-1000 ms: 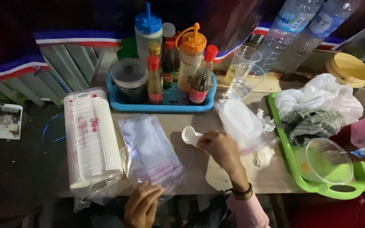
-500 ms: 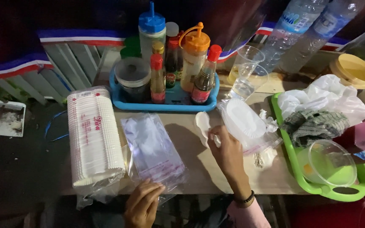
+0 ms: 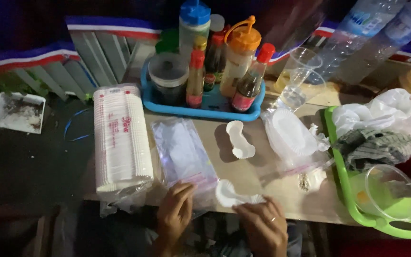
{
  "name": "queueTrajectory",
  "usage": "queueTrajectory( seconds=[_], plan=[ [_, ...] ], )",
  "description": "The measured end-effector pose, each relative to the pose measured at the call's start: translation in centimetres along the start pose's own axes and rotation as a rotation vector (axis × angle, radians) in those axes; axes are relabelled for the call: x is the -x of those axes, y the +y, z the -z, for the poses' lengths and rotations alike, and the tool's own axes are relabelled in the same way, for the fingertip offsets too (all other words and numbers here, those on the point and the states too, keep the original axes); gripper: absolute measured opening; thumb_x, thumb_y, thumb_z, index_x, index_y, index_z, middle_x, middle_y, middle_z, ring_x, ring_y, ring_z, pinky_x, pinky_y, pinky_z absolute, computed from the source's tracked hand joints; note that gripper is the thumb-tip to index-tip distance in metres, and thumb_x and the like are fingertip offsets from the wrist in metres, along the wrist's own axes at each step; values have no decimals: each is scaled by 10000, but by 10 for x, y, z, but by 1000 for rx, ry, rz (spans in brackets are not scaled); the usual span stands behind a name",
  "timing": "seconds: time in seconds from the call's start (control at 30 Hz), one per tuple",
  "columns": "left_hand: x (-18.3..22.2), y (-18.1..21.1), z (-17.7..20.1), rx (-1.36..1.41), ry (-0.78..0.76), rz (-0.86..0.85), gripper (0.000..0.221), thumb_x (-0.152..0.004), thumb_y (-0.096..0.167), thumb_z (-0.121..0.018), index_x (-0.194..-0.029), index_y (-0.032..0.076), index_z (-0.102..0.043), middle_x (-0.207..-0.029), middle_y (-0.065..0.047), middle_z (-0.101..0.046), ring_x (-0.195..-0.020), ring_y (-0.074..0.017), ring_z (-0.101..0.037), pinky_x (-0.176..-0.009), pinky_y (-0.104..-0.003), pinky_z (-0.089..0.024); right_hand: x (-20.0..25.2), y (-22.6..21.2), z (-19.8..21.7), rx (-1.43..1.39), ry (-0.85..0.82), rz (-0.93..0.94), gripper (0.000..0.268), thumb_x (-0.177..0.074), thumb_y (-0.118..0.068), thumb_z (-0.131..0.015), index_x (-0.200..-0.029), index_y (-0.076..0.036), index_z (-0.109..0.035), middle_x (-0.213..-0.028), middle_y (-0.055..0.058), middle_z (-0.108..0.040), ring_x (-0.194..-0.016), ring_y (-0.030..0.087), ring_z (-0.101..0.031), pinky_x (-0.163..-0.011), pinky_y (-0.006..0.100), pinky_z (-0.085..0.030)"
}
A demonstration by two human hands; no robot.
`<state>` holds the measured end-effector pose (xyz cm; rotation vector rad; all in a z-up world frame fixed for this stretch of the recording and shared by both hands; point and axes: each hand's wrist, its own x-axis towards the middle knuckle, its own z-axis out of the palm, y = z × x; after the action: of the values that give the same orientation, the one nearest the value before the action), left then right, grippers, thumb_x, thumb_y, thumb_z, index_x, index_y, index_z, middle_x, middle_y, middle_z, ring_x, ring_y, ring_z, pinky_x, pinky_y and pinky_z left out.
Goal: Packaging individual paper food liners into small plastic bags at a workspace.
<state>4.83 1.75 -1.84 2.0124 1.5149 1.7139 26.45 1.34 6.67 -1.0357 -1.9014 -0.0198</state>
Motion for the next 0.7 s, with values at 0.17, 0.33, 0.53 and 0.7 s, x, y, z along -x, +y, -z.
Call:
queueTrajectory(
  seconds=[0.17, 0.33, 0.53, 0.7],
  plan=[
    [1, -1, -4, 24, -4, -82, 234, -1007, 15, -571, -1210, 9, -686, -1173, -135, -721, -1112, -288, -706, -1056, -376, -553, -3, -20, 0, 33, -188, 192, 233, -1012, -136, -544, -1092, -160, -761, -945, -2, -737, -750, 145, -647, -869, 355, -518],
    [-6, 12, -1, 80, 11, -67, 228, -1011, 26, -559, -1195, -2, -691, -1154, -137, -725, -1094, -271, -714, -1092, -417, -541, -10, -27, -9, 74, -168, 206, 197, -984, -81, -593, -1036, -165, -764, -923, -16, -698, -740, 154, -612, -857, 363, -531],
    [-16, 24, 8, 168, -38, -27, 290, -1071, 134, -467, -1225, -4, -671, -1189, -149, -705, -1120, -300, -699, -1118, -494, -504, -5, -26, -8, 86, -163, 226, 242, -1009, -115, -538, -1079, -166, -764, -952, -9, -721, -756, 147, -637, -885, 372, -532],
    [-18, 32, 10, 222, -64, -35, 273, -1054, 66, -473, -1209, -39, -671, -1159, -195, -694, -1080, -329, -706, -1097, -515, -506, -10, -32, -11, 78, -196, 141, 212, -1006, -108, -554, -1083, -156, -746, -949, 4, -713, -789, 171, -661, -907, 404, -530]
  ],
)
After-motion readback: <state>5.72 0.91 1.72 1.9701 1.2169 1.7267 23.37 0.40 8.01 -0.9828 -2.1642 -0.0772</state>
